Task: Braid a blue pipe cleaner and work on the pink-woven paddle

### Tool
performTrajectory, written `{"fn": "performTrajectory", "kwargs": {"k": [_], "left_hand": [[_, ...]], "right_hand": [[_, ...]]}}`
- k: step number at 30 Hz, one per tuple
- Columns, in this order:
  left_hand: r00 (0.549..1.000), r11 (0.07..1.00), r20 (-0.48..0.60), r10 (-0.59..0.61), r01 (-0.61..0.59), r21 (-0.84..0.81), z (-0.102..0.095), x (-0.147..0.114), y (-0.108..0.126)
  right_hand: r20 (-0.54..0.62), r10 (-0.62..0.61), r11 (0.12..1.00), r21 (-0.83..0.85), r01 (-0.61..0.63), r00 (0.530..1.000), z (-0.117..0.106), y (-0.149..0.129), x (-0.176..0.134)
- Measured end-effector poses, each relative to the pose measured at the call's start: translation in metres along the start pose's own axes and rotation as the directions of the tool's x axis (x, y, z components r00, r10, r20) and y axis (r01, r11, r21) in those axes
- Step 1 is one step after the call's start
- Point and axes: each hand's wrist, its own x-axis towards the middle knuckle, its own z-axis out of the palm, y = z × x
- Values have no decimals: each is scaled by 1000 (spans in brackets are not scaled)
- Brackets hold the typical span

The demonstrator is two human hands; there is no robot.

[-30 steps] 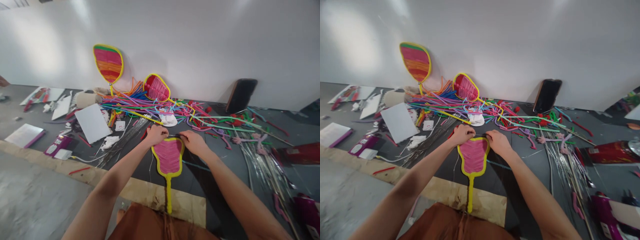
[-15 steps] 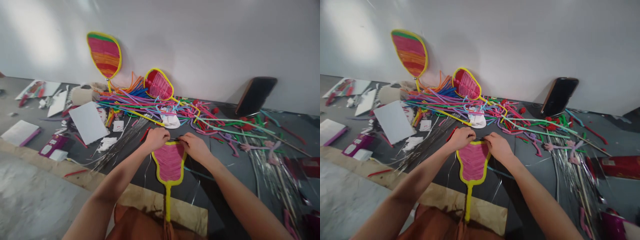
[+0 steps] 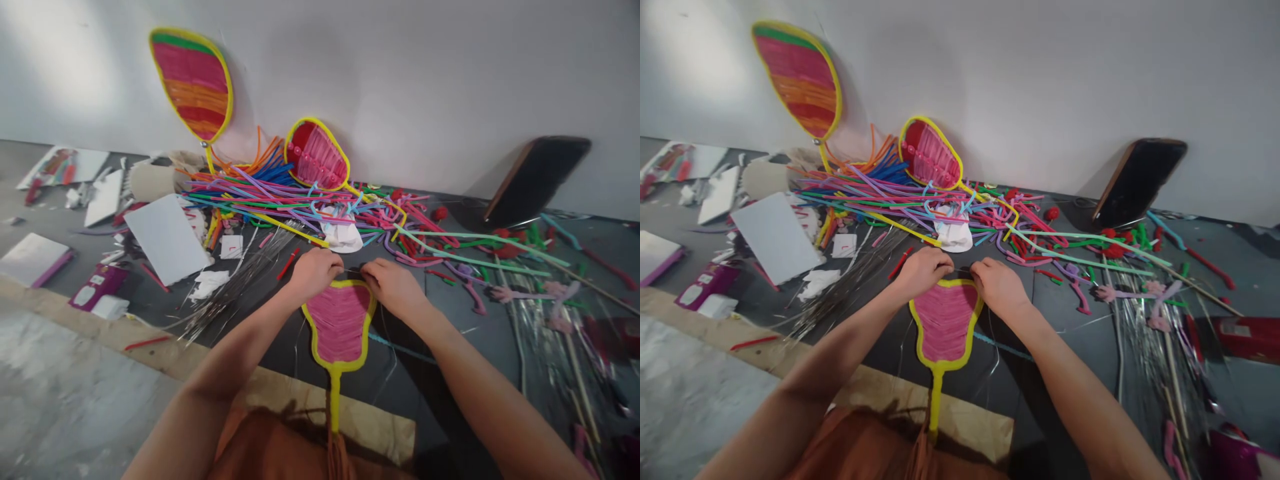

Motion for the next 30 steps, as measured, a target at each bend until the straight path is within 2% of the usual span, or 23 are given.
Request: {"fn": "performTrajectory", "kwargs": {"k": [11, 19, 30], "left_hand": [[999, 999, 33, 18, -19, 42, -1, -2, 3], [995, 997, 80, 62, -66, 43, -6, -9, 3], [988, 996, 123, 89, -91, 13, -9, -9, -1]], "right_hand": [[42, -41, 995, -91, 44, 998, -2, -3, 0], [-2, -24, 1000, 15, 24, 1000, 1, -3, -3], [27, -38, 998, 57, 36, 999, 0, -6, -3]]}}
